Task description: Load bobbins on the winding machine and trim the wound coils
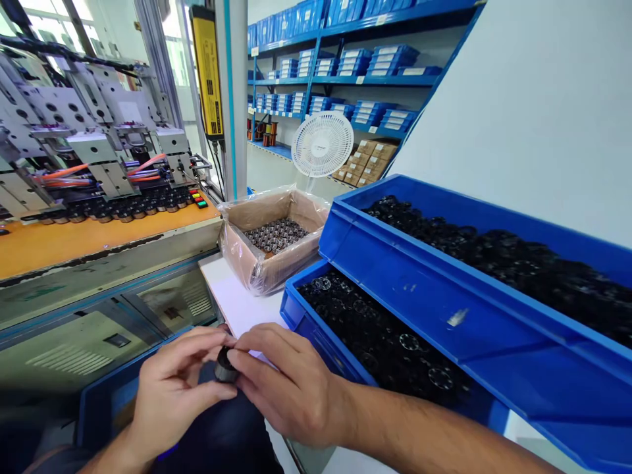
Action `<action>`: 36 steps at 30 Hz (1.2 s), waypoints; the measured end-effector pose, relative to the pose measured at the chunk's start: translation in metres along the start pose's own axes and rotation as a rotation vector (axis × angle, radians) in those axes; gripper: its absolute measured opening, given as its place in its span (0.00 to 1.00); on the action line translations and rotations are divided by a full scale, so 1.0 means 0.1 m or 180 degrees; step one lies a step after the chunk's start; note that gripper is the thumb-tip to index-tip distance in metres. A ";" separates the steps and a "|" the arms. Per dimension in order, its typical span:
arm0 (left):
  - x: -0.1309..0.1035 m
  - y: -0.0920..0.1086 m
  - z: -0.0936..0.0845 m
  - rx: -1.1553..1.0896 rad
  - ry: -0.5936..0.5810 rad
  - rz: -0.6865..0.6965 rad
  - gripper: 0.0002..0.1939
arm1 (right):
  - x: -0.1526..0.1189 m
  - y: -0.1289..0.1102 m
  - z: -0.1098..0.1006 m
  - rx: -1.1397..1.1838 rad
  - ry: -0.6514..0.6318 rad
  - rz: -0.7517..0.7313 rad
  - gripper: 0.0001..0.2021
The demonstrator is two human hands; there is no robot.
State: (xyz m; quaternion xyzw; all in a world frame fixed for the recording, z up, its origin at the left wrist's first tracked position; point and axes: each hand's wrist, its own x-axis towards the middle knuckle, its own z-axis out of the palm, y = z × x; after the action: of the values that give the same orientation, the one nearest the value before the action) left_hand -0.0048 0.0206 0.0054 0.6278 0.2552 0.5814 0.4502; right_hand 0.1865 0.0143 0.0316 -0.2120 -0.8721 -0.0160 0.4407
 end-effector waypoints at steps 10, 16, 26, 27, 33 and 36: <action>-0.08 0.00 0.07 -0.0700 0.0018 -0.0789 0.16 | 0.01 -0.01 -0.01 0.0058 -0.0131 0.0063 0.12; -0.11 -0.12 0.23 -0.2312 0.0160 -0.1852 0.17 | 0.02 0.03 0.02 -0.0053 0.0070 0.0152 0.11; -0.02 -0.17 -0.09 0.0671 -0.0248 0.0575 0.17 | 0.00 0.04 0.02 0.0022 0.0053 0.0131 0.09; 0.00 -0.17 -0.10 0.0808 -0.0257 0.0724 0.17 | 0.00 0.04 0.03 0.0076 0.0033 0.0158 0.09; 0.00 -0.22 -0.06 0.0561 -0.0188 0.0475 0.11 | 0.00 0.05 0.03 0.0058 -0.0080 0.0286 0.08; -0.05 -0.18 -0.01 0.0391 -0.0121 -0.0144 0.17 | 0.00 0.04 0.02 -0.0045 -0.0199 0.0173 0.09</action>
State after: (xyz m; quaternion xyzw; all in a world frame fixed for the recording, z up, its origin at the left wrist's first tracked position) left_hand -0.0035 0.0253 -0.0124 0.6593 0.2959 0.5423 0.4286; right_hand 0.1865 0.0184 0.0295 -0.2391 -0.8792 -0.0036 0.4120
